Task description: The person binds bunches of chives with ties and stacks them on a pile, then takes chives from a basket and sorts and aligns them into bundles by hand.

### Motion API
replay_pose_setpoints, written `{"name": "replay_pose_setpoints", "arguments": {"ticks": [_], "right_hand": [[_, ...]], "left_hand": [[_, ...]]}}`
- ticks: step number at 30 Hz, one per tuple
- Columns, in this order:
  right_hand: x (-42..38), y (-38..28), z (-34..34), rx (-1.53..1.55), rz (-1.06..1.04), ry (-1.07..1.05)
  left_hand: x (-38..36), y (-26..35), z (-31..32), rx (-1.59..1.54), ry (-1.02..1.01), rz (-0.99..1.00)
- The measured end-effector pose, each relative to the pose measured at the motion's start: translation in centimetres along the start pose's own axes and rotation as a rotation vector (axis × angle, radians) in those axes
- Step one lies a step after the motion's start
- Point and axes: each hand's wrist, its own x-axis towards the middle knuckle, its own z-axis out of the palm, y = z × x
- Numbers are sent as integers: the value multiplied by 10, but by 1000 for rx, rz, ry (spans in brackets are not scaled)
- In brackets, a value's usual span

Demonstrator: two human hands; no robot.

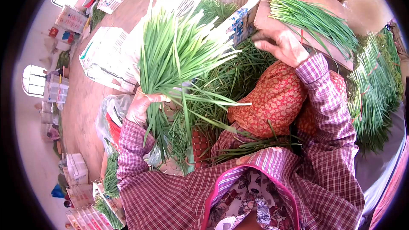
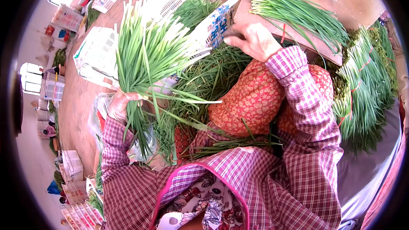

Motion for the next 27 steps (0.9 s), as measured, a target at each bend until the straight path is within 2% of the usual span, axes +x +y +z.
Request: {"name": "replay_pose_setpoints", "arguments": {"ticks": [1, 3, 5, 7, 9, 11, 15, 17, 20, 23, 25, 27], "right_hand": [[5, -9, 0, 1, 2, 3], [16, -29, -7, 78, 157, 93], [23, -41, -5, 55, 170, 111], [28, -39, 3, 202, 98, 236], [27, -31, 9, 201, 113, 256], [25, -21, 17, 370, 131, 312], [17, -14, 18, 461, 204, 256], [15, -17, 18, 352, 154, 220], [18, -34, 9, 101, 210, 9], [21, -34, 23, -90, 157, -41], [21, -31, 31, -72, 126, -5], [20, -30, 36, -183, 132, 94]], "left_hand": [[-1, 1, 4, 3, -2, -1], [-4, 3, 13, -73, 30, -60], [-5, 1, 14, -68, 21, -96], [-5, -2, 15, -40, -30, -88], [-7, -2, 19, -77, -43, -110], [-8, -1, 22, -112, -51, -126], [-8, -6, 25, -146, -30, -107], [-7, -7, 24, -162, -51, -108], [-7, -14, 21, -173, -34, -111], [-8, -11, 26, -147, -7, -111], [-8, -11, 26, -140, -30, -105], [-9, -11, 26, -136, -47, -101]]}}
